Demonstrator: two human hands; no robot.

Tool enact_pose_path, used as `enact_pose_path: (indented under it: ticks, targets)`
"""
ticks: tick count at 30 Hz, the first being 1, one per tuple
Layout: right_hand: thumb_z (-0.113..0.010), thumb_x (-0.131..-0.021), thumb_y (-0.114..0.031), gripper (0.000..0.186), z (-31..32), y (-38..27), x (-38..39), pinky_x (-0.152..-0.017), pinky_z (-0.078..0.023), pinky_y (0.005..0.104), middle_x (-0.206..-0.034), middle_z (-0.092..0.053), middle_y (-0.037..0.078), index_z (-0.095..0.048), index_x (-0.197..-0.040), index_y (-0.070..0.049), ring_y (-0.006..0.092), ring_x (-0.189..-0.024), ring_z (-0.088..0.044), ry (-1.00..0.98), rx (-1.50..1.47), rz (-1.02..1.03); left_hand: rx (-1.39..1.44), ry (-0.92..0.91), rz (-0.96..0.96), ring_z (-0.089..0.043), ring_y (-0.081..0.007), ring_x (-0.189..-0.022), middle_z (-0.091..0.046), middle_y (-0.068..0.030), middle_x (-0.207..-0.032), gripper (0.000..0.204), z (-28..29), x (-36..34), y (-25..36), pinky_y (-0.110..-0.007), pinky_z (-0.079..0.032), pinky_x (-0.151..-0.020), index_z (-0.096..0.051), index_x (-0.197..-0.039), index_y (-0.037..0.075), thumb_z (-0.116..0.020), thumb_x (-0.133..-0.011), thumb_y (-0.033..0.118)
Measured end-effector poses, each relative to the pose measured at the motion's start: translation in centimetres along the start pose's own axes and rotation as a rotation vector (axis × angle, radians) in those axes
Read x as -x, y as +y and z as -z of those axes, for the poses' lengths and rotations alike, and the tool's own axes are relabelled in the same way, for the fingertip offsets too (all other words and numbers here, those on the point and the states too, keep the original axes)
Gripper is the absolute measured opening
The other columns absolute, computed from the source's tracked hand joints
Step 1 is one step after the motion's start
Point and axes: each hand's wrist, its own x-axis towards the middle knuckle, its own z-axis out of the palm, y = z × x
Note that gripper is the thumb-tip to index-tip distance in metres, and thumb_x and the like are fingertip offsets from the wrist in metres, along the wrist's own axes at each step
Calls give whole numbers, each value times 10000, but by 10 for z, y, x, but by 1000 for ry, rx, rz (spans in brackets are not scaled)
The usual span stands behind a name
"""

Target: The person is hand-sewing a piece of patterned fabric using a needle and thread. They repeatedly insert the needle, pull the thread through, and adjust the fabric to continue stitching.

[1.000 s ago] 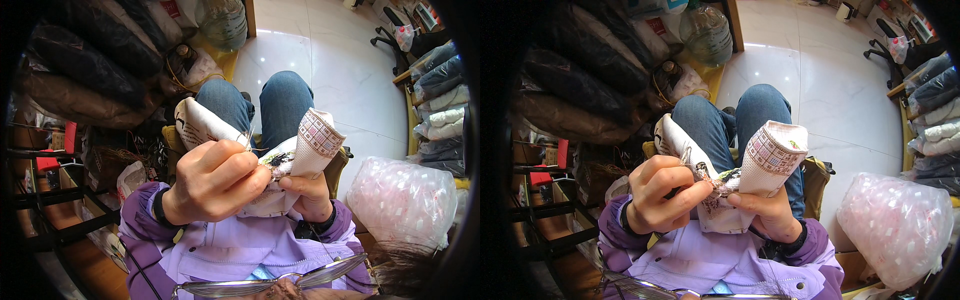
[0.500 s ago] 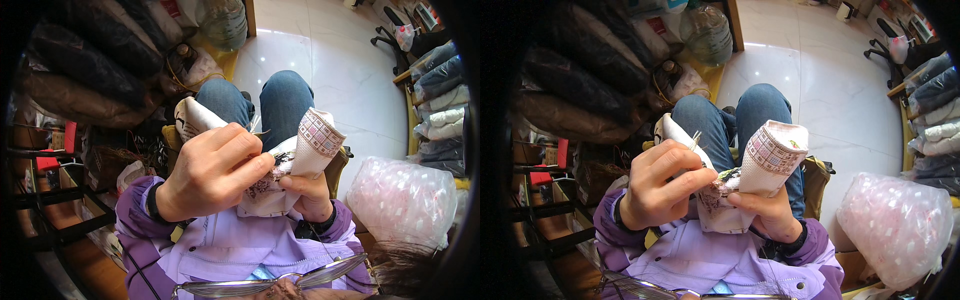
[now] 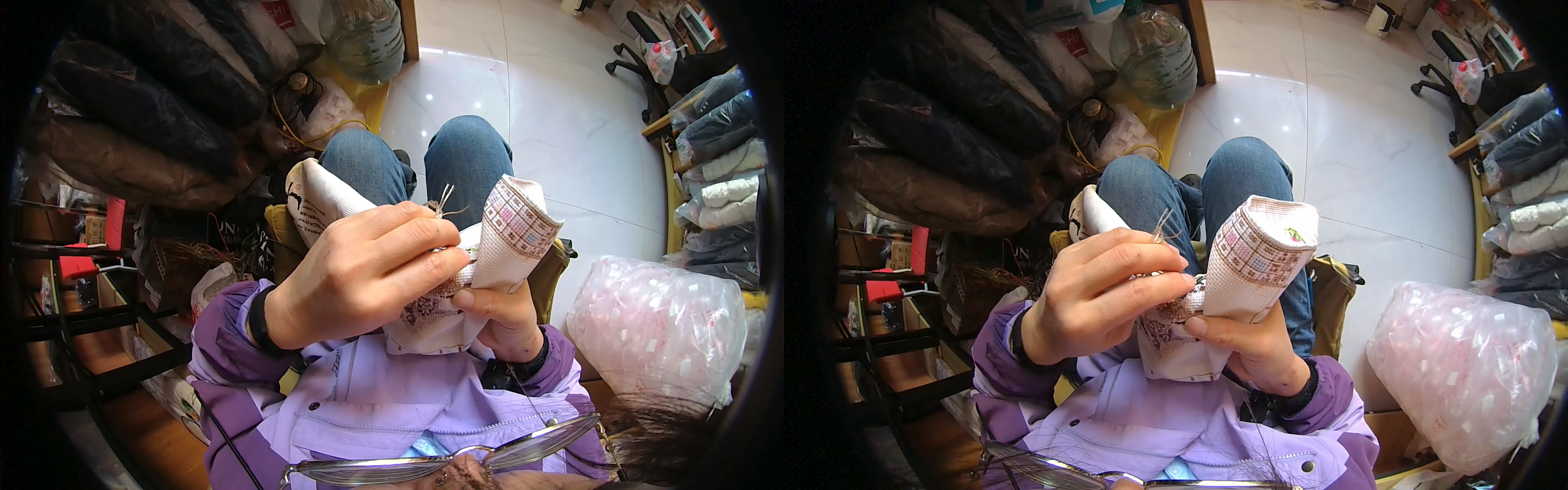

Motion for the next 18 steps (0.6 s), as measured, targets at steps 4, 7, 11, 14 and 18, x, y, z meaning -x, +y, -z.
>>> enact_pose_path:
  ticks: [4,7,11,14,18]
  targets:
    - [-719,-820,64,462,0,-1,0,-933,-549,383,-1154,-669,130,-566,-1252,6,241,-1052,-676,-9,-5,-7,1,-17,4,-685,-286,-794,-672,-131,-923,320,1,2,0,-356,-581,-694,-703,-962,-13,-685,-643,-4]
    - [-718,-822,63,461,0,0,-1,-935,-548,383,-1154,-669,130,-565,-1253,6,240,-1054,-675,-15,-13,2,11,-13,6,-686,-287,-797,-674,-128,-929,325,1,1,0,-357,-582,-696,-705,-965,-10,-685,-641,-3]
    - [-718,-822,64,461,0,0,0,-934,-549,383,-1146,-671,127,-562,-1252,5,240,-1050,-677,-5,-9,-2,-9,6,0,-682,-280,-784,-671,-120,-922,320,0,1,-1,-354,-578,-681,-706,-956,0,-691,-637,1]
    - [-720,-820,65,465,0,0,-1,-930,-551,383,-1143,-673,128,-559,-1252,5,240,-1045,-679,-16,-10,5,-60,5,3,-661,-262,-738,-655,-105,-883,289,4,3,-1,-338,-555,-634,-701,-927,10,-703,-638,5]
    - [-725,-818,62,467,0,-1,0,-921,-553,383,-1144,-675,135,-558,-1250,5,241,-1035,-682,-15,-11,18,-123,17,55,-612,-234,-657,-613,-81,-804,238,11,9,7,-313,-498,-557,-692,-882,21,-715,-646,0]
